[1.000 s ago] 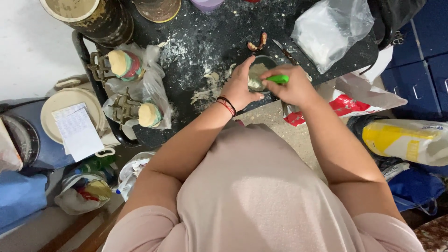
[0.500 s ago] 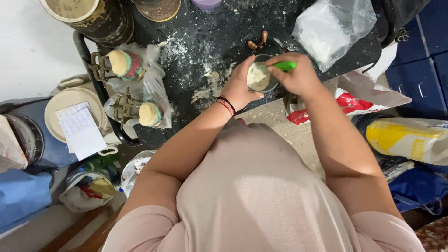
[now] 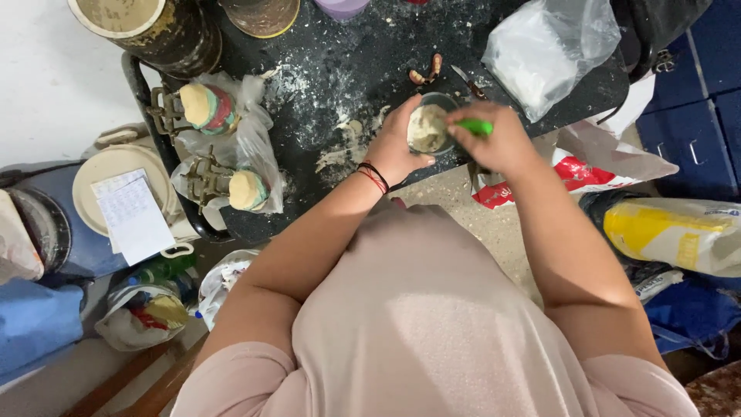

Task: The person uses a small metal tool to scrape and shape a small piece of dough held in their left hand. They then place the dough on a floured table and use a green spatula to mix a white powder in a small bowl, adding more powder from a red bowl and continuing to stir the mixture.

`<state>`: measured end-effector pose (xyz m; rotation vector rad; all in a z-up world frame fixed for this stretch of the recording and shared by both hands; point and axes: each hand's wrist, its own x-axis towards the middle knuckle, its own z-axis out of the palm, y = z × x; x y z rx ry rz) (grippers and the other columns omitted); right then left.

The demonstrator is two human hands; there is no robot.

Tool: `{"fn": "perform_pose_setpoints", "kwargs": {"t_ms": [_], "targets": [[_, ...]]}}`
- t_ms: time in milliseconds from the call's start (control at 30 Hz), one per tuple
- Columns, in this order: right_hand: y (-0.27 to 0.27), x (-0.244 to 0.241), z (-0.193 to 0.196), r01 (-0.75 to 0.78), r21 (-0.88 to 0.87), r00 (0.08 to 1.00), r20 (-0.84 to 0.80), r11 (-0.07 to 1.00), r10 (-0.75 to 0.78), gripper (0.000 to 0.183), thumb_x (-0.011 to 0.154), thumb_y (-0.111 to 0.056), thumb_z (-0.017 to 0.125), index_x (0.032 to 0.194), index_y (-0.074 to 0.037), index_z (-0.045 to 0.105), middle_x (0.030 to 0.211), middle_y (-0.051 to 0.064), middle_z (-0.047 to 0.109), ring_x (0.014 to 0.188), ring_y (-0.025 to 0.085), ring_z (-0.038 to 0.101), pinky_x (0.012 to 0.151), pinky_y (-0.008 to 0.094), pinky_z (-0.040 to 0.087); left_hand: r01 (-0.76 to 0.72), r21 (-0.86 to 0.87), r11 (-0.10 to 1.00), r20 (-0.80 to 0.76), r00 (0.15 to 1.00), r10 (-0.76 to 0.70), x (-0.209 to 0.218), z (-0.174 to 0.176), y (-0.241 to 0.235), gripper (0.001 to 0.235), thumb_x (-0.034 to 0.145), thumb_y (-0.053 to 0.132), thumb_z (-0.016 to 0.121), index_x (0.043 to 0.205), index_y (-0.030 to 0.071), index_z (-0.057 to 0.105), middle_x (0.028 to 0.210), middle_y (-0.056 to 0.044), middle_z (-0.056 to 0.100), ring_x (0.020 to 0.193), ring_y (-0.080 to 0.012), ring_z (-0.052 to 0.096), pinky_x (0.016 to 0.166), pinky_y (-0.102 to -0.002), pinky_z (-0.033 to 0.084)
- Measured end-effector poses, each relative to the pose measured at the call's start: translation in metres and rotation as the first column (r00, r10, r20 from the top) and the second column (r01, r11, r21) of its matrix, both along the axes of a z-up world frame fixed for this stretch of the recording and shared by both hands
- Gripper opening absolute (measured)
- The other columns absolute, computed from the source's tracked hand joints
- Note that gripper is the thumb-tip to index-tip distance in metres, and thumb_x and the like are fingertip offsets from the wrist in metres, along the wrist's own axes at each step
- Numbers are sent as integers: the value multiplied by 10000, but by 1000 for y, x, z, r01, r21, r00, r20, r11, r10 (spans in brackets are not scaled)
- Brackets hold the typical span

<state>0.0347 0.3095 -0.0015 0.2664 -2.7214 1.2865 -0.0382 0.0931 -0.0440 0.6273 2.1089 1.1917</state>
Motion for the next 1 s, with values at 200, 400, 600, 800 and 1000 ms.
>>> {"fn": "perform_pose_setpoints", "kwargs": {"t_ms": [200,400,600,800,1000], "targets": [[-39,2,-11,-39,66,997,-60,997,43,127,933,-124,784,1046,-69,799,879,217,738,791,481,693,695,519,550,-5,-16,1000,30,1000,6,3,13,4,1004,914,199,851,1673,215,194,1674,-271,225,1503,-521,348,1168,-655,408],[2,-8,-30,-138,55,985,-100,989,143,228,922,-77,780,1145,-115,801,913,220,697,831,500,654,749,550,515,15,13,1000,-14,1000,-15,1,3,3,1005,899,208,861,1669,196,215,1659,-266,267,1515,-497,348,1168,-626,416],[15,18,-17,-211,322,971,-36,923,235,631,757,124,674,1318,-153,750,1034,209,601,989,461,587,802,537,468,109,39,993,-54,993,-107,-15,-18,-2,1104,851,244,914,1676,188,182,1665,-265,276,1531,-485,333,1202,-601,406],[36,-21,-5,-214,291,975,6,932,222,776,768,233,503,1472,-65,633,1314,287,578,1298,507,518,1095,557,426,158,60,986,-73,985,-153,-19,-14,-9,1136,879,289,907,1699,243,122,1673,-269,245,1515,-505,338,1180,-640,402],[59,-103,-37,192,14,970,-156,981,-188,451,883,140,374,1246,-10,597,1189,181,619,987,300,661,892,409,519,147,-48,988,-70,986,-150,-12,9,-20,1167,803,322,909,1659,198,125,1734,-174,185,1203,-323,689,966,-453,586]]}}
